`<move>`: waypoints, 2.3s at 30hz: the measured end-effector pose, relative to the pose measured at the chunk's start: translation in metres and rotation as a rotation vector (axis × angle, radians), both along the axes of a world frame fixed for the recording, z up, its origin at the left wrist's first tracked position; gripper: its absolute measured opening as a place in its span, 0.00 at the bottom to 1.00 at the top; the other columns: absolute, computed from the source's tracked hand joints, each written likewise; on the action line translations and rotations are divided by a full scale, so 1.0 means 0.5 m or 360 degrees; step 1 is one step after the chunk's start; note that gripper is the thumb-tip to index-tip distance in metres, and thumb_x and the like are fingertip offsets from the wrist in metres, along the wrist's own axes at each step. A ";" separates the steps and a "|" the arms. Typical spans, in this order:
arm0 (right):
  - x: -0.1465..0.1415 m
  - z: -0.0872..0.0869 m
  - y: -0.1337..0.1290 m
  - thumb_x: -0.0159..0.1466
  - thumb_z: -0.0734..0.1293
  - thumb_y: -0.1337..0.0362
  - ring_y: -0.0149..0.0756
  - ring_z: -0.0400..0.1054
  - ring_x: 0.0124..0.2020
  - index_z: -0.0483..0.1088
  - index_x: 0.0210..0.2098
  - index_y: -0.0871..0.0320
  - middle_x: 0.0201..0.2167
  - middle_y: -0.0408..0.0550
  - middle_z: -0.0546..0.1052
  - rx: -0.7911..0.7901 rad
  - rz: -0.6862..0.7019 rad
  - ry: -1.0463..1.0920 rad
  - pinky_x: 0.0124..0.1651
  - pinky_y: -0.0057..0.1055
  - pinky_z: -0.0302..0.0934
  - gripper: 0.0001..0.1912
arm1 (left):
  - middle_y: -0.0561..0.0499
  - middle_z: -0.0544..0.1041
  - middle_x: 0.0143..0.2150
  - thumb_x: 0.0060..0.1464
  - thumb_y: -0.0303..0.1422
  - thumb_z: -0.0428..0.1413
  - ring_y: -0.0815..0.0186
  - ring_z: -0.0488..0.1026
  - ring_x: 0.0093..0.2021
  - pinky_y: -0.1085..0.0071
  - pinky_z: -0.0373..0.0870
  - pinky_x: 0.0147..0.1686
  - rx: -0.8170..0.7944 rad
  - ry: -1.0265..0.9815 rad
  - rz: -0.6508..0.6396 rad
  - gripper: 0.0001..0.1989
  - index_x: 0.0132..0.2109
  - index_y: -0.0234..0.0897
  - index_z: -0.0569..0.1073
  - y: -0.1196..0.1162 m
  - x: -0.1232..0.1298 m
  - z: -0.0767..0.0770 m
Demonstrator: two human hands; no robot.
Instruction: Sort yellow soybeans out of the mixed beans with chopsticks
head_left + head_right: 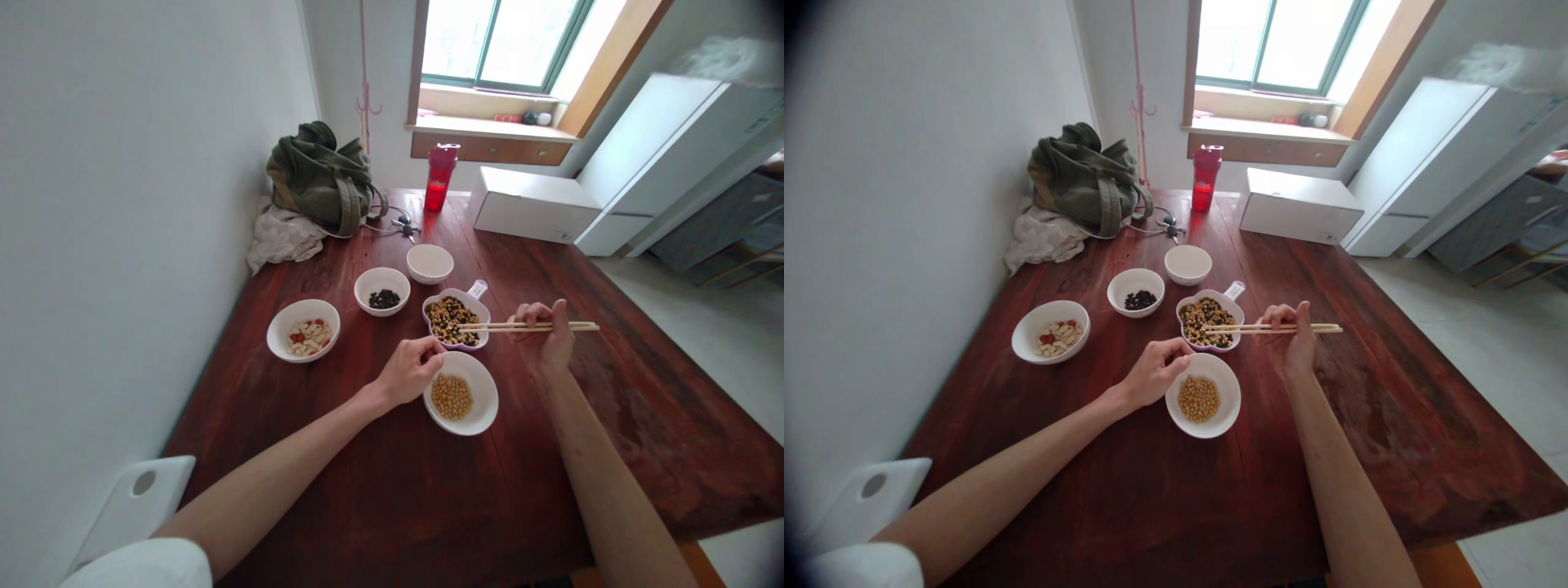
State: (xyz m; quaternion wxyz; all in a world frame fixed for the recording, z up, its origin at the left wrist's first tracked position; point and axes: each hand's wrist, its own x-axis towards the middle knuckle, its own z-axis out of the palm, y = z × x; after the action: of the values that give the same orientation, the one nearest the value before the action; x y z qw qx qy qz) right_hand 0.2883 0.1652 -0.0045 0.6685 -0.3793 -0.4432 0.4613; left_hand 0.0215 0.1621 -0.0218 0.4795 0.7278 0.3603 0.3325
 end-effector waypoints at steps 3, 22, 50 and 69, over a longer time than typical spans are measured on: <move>-0.012 -0.005 0.002 0.67 0.60 0.36 0.35 0.69 0.21 0.67 0.20 0.54 0.19 0.43 0.66 -0.0011 -0.0050 -0.0042 0.25 0.34 0.66 0.33 | 0.50 0.78 0.31 0.62 0.33 0.54 0.68 0.71 0.29 0.74 0.64 0.31 0.0001 0.0006 0.0008 0.11 0.36 0.32 0.77 0.000 0.000 0.001; -0.039 -0.050 0.001 0.69 0.59 0.38 0.39 0.74 0.26 0.74 0.27 0.53 0.25 0.47 0.77 -0.0061 0.0033 -0.0388 0.29 0.36 0.69 0.29 | 0.50 0.78 0.31 0.62 0.33 0.53 0.68 0.70 0.30 0.74 0.64 0.31 0.0018 -0.0002 -0.0005 0.11 0.35 0.32 0.76 0.000 0.000 0.000; -0.048 -0.047 -0.003 0.71 0.59 0.42 0.36 0.73 0.24 0.75 0.27 0.54 0.25 0.46 0.79 -0.0017 -0.0019 -0.0443 0.29 0.34 0.68 0.29 | 0.50 0.78 0.32 0.63 0.32 0.53 0.68 0.71 0.30 0.74 0.63 0.31 0.0013 0.0000 -0.0012 0.11 0.36 0.32 0.77 -0.002 0.000 0.001; -0.006 0.010 -0.011 0.69 0.62 0.42 0.33 0.65 0.18 0.68 0.17 0.55 0.16 0.43 0.63 -0.0030 0.0249 0.0135 0.21 0.32 0.61 0.32 | 0.50 0.78 0.31 0.62 0.32 0.54 0.68 0.71 0.29 0.74 0.64 0.31 -0.0025 -0.0018 0.0001 0.11 0.36 0.31 0.77 -0.002 0.001 0.001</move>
State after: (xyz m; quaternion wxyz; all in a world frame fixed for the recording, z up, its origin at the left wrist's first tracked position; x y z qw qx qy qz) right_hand 0.2851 0.1597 0.0003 0.6450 -0.3300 -0.4385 0.5318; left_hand 0.0222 0.1612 -0.0214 0.4871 0.7221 0.3604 0.3339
